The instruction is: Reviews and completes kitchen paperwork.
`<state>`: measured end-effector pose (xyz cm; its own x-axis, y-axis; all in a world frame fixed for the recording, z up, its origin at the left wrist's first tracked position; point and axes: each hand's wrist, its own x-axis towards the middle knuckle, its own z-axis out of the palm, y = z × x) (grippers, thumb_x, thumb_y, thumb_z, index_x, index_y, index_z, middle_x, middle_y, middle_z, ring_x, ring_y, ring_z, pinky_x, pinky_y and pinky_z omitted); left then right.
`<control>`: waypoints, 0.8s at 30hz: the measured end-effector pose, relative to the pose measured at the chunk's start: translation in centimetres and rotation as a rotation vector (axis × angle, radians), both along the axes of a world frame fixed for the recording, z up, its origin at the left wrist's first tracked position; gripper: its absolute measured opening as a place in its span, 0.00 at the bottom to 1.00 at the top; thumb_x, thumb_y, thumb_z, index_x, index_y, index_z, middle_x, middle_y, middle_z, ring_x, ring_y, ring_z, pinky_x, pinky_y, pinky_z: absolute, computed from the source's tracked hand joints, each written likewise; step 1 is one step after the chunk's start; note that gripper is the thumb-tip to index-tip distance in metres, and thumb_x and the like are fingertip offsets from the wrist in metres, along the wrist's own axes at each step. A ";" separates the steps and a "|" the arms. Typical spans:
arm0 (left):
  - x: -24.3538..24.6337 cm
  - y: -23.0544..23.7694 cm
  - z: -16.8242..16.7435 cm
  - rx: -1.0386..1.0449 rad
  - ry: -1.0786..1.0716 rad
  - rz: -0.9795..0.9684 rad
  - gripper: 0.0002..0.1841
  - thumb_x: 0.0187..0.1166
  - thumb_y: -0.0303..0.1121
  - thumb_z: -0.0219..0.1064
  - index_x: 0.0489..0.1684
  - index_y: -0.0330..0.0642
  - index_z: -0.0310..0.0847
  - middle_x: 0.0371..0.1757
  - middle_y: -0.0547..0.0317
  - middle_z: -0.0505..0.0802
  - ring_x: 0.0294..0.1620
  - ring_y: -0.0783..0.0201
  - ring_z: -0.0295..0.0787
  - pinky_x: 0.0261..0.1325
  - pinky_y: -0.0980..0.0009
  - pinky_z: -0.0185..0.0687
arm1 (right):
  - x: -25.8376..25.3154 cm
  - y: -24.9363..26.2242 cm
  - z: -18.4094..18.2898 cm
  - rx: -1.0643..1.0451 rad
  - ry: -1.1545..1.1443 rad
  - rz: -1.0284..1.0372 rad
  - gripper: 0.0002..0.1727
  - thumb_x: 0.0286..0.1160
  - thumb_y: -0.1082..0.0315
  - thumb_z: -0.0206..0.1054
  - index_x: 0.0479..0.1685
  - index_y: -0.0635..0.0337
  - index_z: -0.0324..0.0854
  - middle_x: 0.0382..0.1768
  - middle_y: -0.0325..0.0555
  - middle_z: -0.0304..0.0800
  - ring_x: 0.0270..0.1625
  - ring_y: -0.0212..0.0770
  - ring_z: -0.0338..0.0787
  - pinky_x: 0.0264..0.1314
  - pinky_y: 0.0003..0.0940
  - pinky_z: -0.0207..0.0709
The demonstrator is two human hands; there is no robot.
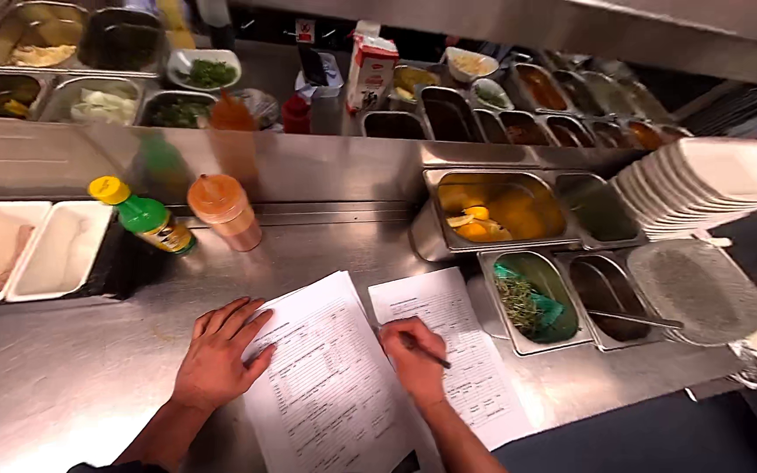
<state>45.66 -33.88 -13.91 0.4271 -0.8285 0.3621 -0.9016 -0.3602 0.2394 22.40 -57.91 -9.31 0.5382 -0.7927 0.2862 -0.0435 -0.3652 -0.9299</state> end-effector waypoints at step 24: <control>0.5 0.6 -0.2 0.002 -0.020 -0.031 0.33 0.77 0.68 0.50 0.67 0.58 0.86 0.73 0.54 0.89 0.77 0.48 0.79 0.72 0.44 0.67 | -7.8 -7.5 -4.6 -0.338 0.125 -0.141 0.07 0.66 0.69 0.71 0.23 0.57 0.91 0.25 0.35 0.91 0.27 0.24 0.88 0.31 0.21 0.83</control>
<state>46.14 -33.31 -14.07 0.3944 -0.8419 0.3684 -0.9168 -0.3330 0.2205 14.62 -65.43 -13.91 0.4779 -0.7337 0.4830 -0.2211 -0.6326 -0.7423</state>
